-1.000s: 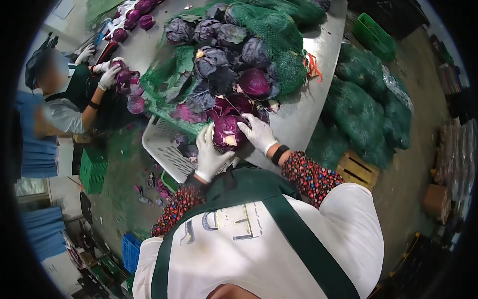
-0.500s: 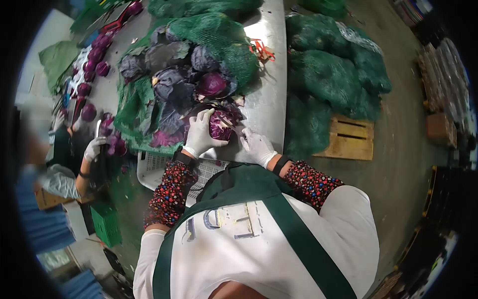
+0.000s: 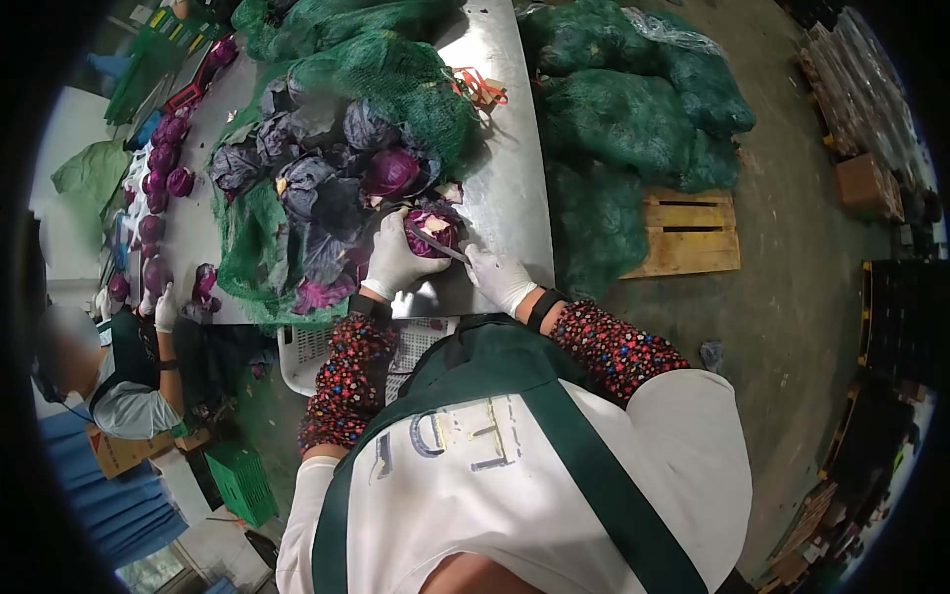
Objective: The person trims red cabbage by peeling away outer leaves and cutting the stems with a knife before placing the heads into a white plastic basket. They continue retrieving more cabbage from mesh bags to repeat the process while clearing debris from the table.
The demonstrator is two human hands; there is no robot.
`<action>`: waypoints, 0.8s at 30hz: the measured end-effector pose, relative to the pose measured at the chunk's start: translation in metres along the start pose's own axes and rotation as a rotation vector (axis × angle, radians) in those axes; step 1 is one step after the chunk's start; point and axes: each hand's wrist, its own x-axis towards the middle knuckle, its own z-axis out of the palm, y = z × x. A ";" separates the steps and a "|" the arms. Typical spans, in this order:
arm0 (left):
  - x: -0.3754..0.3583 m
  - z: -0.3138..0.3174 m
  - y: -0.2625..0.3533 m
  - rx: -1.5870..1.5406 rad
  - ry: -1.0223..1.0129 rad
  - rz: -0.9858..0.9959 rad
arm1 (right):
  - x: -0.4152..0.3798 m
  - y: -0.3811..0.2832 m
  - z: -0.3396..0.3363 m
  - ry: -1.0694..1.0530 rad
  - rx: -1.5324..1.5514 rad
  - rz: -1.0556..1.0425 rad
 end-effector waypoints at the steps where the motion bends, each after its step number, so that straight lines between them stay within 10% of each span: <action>1: 0.000 0.000 0.000 0.004 0.018 0.008 | 0.001 0.001 0.000 0.000 0.000 -0.002; 12: -0.006 0.014 0.057 0.177 0.083 -0.334 | 0.044 0.006 -0.010 -0.129 -0.066 0.234; 18: -0.046 0.035 0.038 0.128 0.270 -0.008 | 0.060 0.038 0.033 -0.228 0.006 0.288; 20: -0.067 0.037 -0.001 -0.061 0.336 0.158 | 0.047 0.034 0.022 -0.242 -0.241 -0.225; 22: -0.091 0.021 -0.011 -0.245 0.240 0.060 | 0.036 0.018 0.018 -0.204 -0.125 -0.283; 24: -0.103 0.005 -0.006 -0.247 0.200 -0.013 | 0.034 -0.013 -0.003 -0.308 0.284 -0.011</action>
